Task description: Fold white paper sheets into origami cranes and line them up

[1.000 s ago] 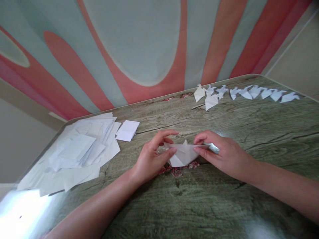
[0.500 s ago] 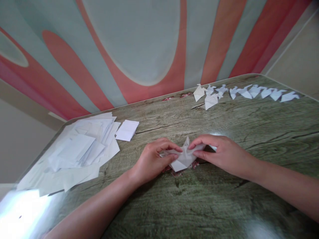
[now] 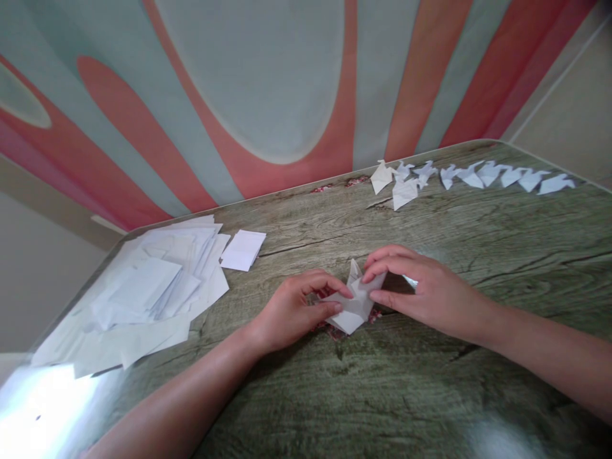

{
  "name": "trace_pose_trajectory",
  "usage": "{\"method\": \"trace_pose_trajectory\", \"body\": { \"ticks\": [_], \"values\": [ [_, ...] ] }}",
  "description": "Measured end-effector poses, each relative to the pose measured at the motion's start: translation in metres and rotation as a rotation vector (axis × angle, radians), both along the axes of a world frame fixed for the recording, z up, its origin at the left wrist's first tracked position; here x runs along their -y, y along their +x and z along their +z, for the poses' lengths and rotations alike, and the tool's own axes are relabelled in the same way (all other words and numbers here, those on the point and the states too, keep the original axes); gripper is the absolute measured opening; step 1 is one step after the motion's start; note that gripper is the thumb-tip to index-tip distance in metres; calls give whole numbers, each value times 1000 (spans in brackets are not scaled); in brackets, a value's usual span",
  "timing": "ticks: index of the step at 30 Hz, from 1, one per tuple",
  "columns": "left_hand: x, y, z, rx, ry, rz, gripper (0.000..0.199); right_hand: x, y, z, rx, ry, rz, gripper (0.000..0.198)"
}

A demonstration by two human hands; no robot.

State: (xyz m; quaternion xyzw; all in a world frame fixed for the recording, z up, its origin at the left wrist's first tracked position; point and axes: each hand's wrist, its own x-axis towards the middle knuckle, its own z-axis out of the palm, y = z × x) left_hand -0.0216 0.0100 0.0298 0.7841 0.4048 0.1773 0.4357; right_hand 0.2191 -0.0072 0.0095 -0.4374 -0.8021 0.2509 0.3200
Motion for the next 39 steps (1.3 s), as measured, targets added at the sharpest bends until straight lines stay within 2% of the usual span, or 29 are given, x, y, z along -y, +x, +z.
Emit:
{"method": "trace_pose_trajectory", "body": {
  "ticks": [3, 5, 12, 19, 22, 26, 32, 39],
  "values": [
    [6, 6, -2, 23, 14, 42, 20, 8, -6, -3, 48, 242, 31, 8],
    [9, 9, -5, 67, 11, 50, 22, 13, -10, -5, 73, 291, 80, 7],
    [10, 6, -8, 69, 1, 78, 40, 12, -13, -7, 22, 129, 48, 17],
    [4, 6, -8, 189, -298, 117, 36, 11, -13, -3, -14, -9, -41, 19],
    [4, 6, -8, 223, -328, 131, 33, 11, -13, -4, -5, 6, -42, 18],
    [7, 8, -6, 190, -143, 155, 28, 10, -13, -8, 39, 59, -24, 22],
    [7, 7, -3, 11, 206, 117, 23, 9, -12, -12, 96, 132, 1, 25],
    [6, 3, -10, 13, 403, 60, 21, 8, -11, -12, 98, 148, 10, 20]
  ]
}}
